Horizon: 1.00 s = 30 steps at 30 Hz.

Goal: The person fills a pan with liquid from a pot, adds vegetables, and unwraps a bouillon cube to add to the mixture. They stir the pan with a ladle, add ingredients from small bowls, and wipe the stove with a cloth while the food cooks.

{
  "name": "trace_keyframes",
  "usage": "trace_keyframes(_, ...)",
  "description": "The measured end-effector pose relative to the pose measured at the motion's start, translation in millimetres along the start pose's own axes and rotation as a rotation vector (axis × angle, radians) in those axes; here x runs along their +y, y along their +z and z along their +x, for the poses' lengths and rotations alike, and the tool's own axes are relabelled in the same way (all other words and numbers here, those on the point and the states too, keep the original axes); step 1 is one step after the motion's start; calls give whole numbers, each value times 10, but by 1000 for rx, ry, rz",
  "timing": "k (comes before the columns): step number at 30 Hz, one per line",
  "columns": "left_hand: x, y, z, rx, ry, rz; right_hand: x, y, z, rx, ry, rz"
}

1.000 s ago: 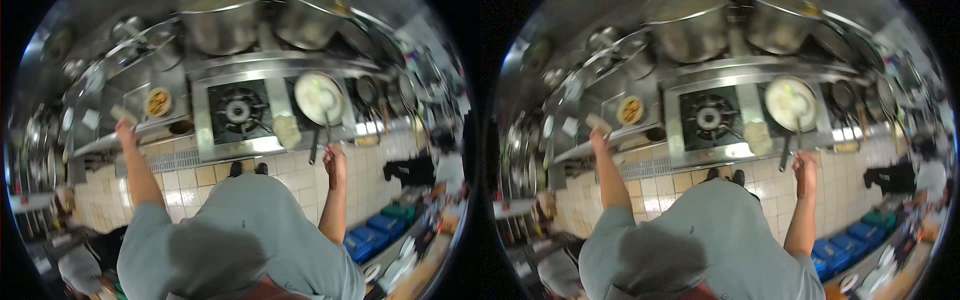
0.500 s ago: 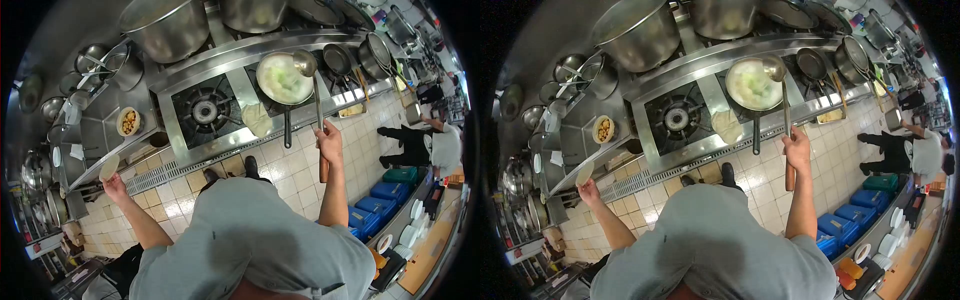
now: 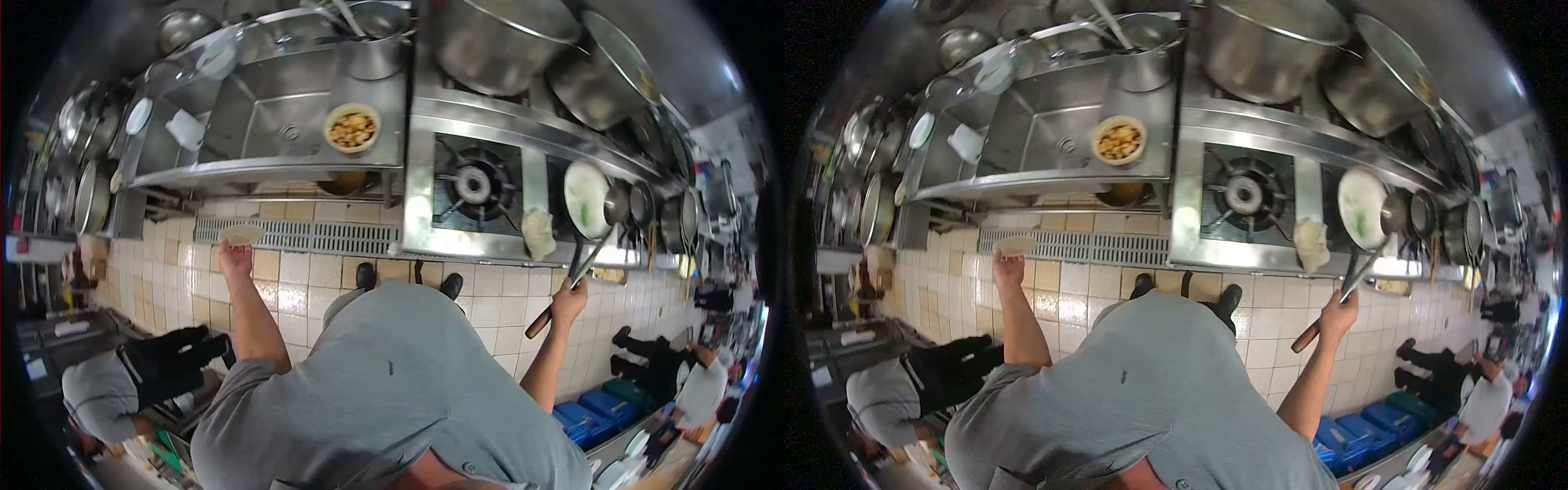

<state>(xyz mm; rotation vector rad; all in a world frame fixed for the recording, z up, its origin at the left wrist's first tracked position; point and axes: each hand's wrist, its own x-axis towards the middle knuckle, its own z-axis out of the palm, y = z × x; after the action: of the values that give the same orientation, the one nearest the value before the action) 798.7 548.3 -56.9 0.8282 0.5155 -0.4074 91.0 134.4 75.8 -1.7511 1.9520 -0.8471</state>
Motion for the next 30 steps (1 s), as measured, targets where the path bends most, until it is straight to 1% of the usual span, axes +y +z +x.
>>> trace_keyframes(1,144,-181,42,22,11,-8,-322,-36,-111,-62,197,156)
trace_keyframes(2,302,-348,90,43,11,17,-593,-64,-219,-77,196,151)
trace_keyframes(4,569,-519,174,56,15,44,-1038,-58,-371,-262,205,621)
trace_keyframes(5,662,-590,188,100,31,68,-1113,-22,-410,-350,174,621)
trace_keyframes(6,739,-680,209,146,44,93,-1370,-3,-518,-353,177,619)
trace_keyframes(8,848,-886,331,162,40,118,-2137,109,-799,-596,196,755)
trace_keyframes(10,872,-1061,418,174,37,138,-2549,394,-970,-742,217,760)
trace_keyframes(12,812,-1176,448,233,30,108,-2891,679,-1062,-926,136,758)
trace_keyframes(13,781,-1258,446,196,23,101,-3051,805,-1106,-929,136,757)
trace_keyframes(15,747,-1361,392,222,12,99,-3318,1013,-1159,-1029,94,572)
trace_keyframes(16,738,-1399,370,245,-2,96,-3396,1098,-1146,-1027,95,571)
trace_keyframes(17,742,-1480,392,292,-14,111,-3459,1181,-1126,-1088,63,496)
trace_keyframes(18,741,-1591,437,292,-19,110,-3523,1252,-1100,-1148,31,418)
trace_keyframes(19,748,-1707,471,298,-23,113,-3604,1288,-1071,-1174,-4,356)
trace_keyframes(22,788,-2017,498,310,-24,100,-3745,1350,-986,-1216,-19,297)
trace_keyframes(24,829,-2069,457,426,-46,88,-3901,1325,-942,-1205,-13,254)
trace_keyframes(27,817,-2127,377,466,-5,69,-3985,1353,-850,-1236,-68,173)
trace_keyframes(30,847,-2172,425,484,-40,54,-4032,1392,-821,-1245,-78,131)
